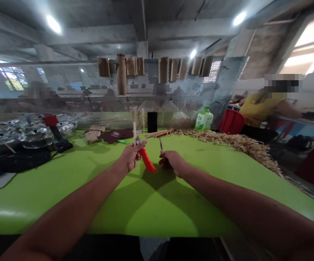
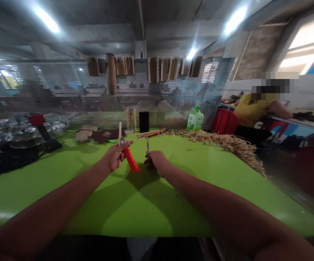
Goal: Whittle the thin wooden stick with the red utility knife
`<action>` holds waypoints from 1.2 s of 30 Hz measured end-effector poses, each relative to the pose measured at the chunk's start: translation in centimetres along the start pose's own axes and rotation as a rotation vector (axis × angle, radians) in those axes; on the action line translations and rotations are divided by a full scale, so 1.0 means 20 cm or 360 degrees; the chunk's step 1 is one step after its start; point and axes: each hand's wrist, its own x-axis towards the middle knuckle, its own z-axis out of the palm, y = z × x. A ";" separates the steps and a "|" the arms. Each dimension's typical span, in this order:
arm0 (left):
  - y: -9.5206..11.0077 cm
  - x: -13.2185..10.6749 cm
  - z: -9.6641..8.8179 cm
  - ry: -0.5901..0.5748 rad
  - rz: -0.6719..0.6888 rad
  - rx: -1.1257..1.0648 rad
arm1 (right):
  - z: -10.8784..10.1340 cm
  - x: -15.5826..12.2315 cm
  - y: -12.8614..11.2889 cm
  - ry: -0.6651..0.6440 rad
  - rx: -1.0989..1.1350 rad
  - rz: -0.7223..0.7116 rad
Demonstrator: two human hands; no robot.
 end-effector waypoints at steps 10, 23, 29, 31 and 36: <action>0.04 -0.02 -0.03 -0.0022 -0.0029 0.0050 | -0.44 0.08 -0.22 0.0532 -0.0691 -0.0142; -0.06 -0.07 0.16 0.0030 0.0109 0.0184 | 0.18 -0.23 -0.12 -0.0362 -0.0134 -0.0150; -0.06 -0.14 0.13 -0.0093 0.0049 0.0180 | 0.05 -0.24 -0.12 0.0043 -0.0127 -0.0367; -0.04 -0.18 0.12 -0.0217 -0.0048 0.0156 | 0.01 -0.26 -0.15 0.0120 -0.0232 -0.0491; 0.01 -0.24 0.12 -0.0448 -0.0050 -0.0006 | 0.00 -0.30 -0.17 0.0117 -0.0433 -0.0773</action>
